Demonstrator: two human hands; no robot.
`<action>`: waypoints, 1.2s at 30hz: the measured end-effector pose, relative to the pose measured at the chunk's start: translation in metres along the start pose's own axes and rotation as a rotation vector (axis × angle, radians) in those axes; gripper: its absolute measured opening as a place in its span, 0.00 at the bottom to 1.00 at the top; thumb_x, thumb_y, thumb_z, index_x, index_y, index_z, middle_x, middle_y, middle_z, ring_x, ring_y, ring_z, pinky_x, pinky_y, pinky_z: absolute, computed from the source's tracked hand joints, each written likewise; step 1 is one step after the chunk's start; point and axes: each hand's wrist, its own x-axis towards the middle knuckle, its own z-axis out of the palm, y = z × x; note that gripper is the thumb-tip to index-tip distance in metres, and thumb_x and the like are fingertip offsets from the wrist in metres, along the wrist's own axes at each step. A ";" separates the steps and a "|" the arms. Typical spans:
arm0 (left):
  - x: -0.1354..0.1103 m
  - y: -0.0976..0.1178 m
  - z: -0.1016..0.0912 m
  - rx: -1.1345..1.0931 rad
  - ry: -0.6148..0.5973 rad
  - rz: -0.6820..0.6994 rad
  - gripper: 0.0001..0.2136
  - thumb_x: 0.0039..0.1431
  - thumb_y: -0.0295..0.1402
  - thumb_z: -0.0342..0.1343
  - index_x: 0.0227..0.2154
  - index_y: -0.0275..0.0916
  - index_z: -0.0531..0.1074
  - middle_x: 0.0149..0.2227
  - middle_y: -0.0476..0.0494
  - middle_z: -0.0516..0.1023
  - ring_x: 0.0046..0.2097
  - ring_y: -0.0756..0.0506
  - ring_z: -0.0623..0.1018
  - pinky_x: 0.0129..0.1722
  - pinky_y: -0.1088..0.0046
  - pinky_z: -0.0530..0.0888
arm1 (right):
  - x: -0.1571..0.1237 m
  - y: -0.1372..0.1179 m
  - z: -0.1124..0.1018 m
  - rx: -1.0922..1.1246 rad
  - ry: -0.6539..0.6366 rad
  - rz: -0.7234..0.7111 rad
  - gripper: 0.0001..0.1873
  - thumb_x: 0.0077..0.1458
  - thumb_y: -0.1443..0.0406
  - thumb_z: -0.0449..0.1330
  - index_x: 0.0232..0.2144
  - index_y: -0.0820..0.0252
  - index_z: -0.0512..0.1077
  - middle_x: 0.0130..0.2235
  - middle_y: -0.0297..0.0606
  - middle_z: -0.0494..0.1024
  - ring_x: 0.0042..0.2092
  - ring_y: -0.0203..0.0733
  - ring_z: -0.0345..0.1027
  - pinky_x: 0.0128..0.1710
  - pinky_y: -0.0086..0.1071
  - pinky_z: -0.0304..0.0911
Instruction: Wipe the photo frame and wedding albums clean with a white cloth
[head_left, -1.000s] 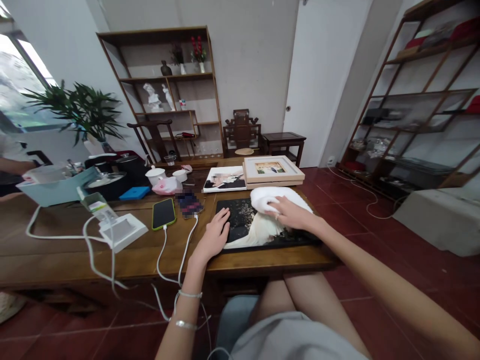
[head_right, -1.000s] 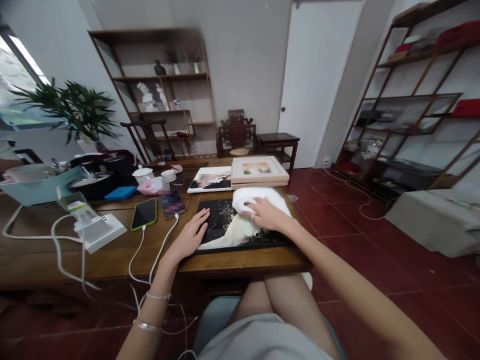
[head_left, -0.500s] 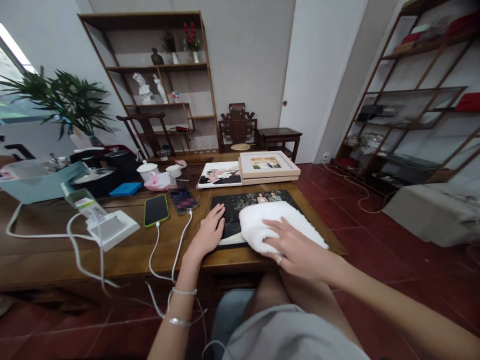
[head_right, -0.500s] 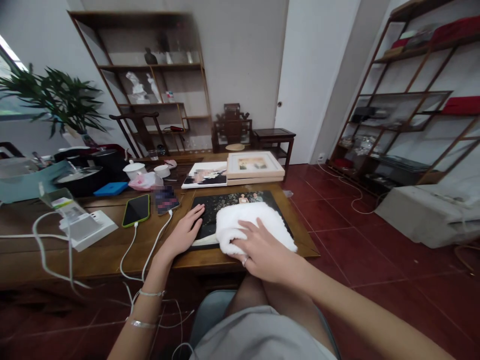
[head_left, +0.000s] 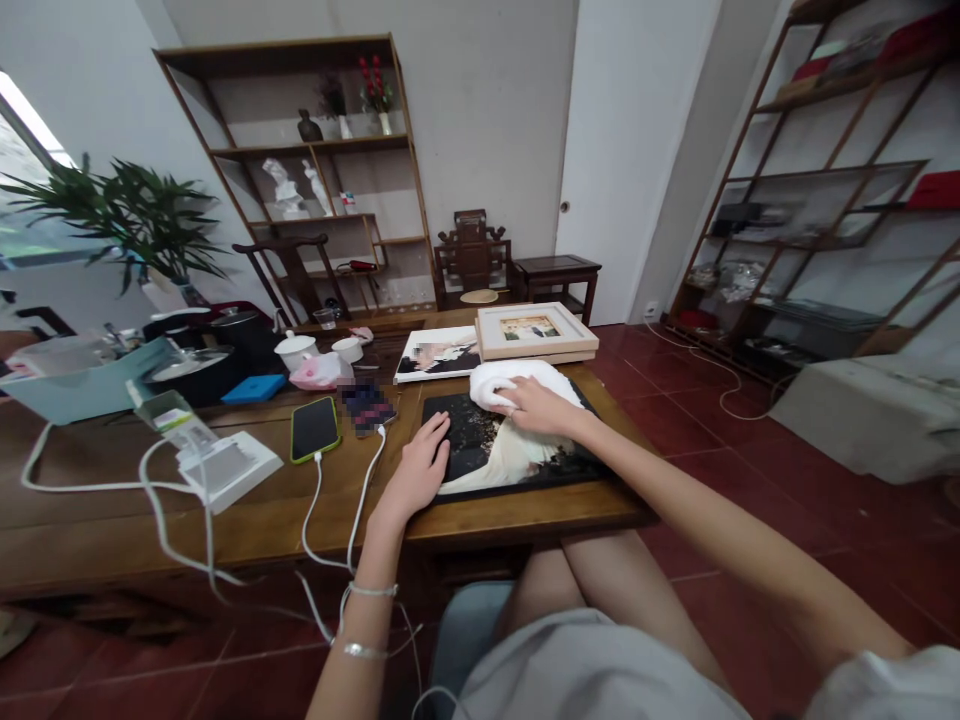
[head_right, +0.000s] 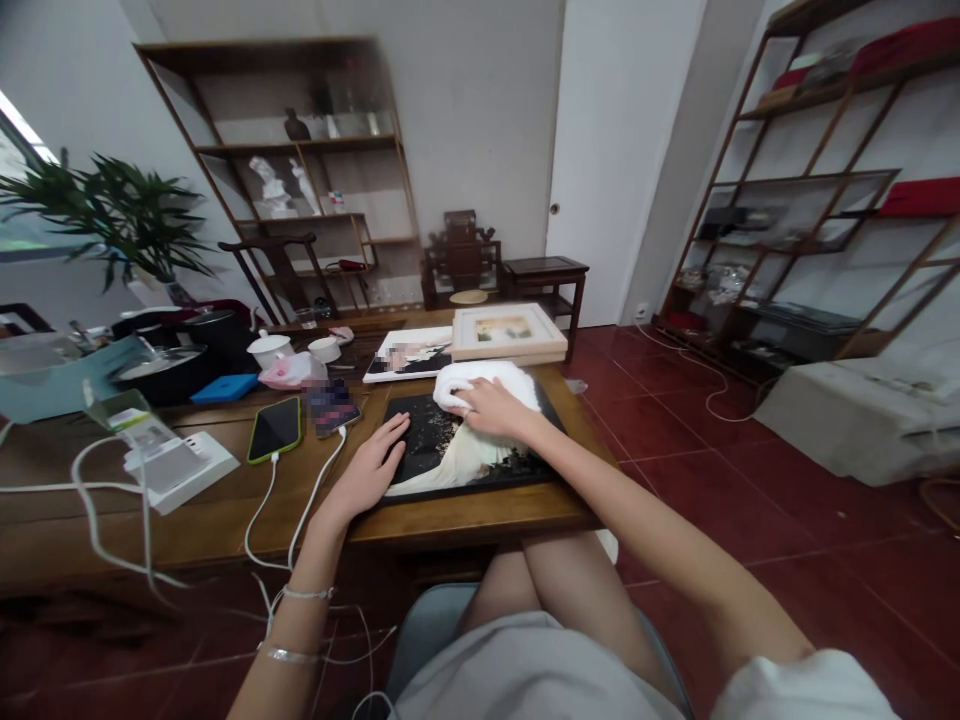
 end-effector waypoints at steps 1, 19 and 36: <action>0.000 0.000 0.000 0.000 0.002 0.000 0.20 0.61 0.33 0.40 0.55 0.36 0.63 0.61 0.38 0.60 0.63 0.43 0.58 0.60 0.57 0.56 | -0.001 -0.001 0.001 -0.002 0.003 0.003 0.17 0.62 0.63 0.46 0.45 0.61 0.70 0.54 0.50 0.67 0.57 0.53 0.54 0.52 0.50 0.49; 0.000 -0.002 0.002 0.009 -0.002 0.013 0.20 0.61 0.32 0.39 0.55 0.37 0.62 0.61 0.37 0.60 0.63 0.43 0.58 0.59 0.55 0.57 | -0.041 -0.050 0.002 0.003 -0.022 -0.148 0.14 0.57 0.67 0.50 0.44 0.59 0.70 0.51 0.48 0.70 0.59 0.53 0.50 0.54 0.53 0.46; 0.000 0.002 0.002 -0.004 -0.007 -0.012 0.20 0.61 0.32 0.39 0.55 0.35 0.62 0.61 0.37 0.60 0.63 0.42 0.57 0.59 0.56 0.57 | -0.088 -0.080 -0.006 0.064 -0.036 -0.200 0.14 0.52 0.71 0.52 0.39 0.57 0.72 0.53 0.45 0.69 0.61 0.50 0.47 0.57 0.54 0.42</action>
